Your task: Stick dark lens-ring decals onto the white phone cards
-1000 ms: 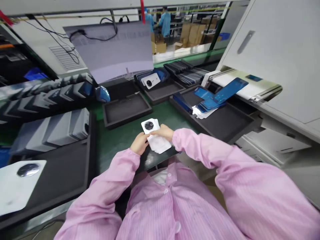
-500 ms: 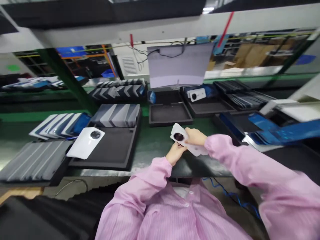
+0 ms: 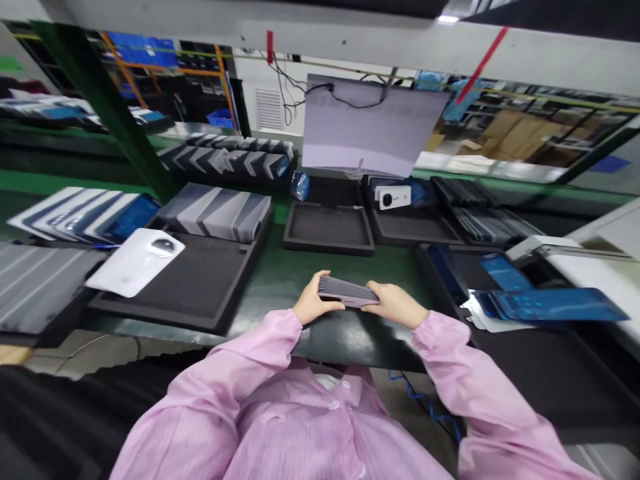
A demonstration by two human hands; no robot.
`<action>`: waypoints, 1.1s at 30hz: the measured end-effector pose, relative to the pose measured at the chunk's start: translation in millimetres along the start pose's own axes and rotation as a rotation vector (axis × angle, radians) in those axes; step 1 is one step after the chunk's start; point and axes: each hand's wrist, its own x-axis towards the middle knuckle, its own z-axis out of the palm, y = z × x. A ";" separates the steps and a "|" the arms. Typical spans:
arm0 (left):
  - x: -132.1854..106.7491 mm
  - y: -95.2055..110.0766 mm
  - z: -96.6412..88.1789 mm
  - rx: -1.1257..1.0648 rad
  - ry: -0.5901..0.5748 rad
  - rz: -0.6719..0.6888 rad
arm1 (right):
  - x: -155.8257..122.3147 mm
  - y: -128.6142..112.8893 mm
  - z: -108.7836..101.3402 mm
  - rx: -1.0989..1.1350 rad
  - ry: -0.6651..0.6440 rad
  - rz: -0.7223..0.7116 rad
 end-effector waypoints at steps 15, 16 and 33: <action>-2.3 28.7 -11.3 0.192 -0.128 0.002 | 13.6 1.2 -9.1 0.254 -0.236 -0.325; -3.4 37.6 -20.4 0.214 -0.151 -0.002 | 15.9 -6.7 -15.4 0.307 -0.264 -0.345; -20.4 37.5 -410.0 1.034 0.471 -0.564 | 209.7 -322.1 -57.1 1.065 -0.314 -0.084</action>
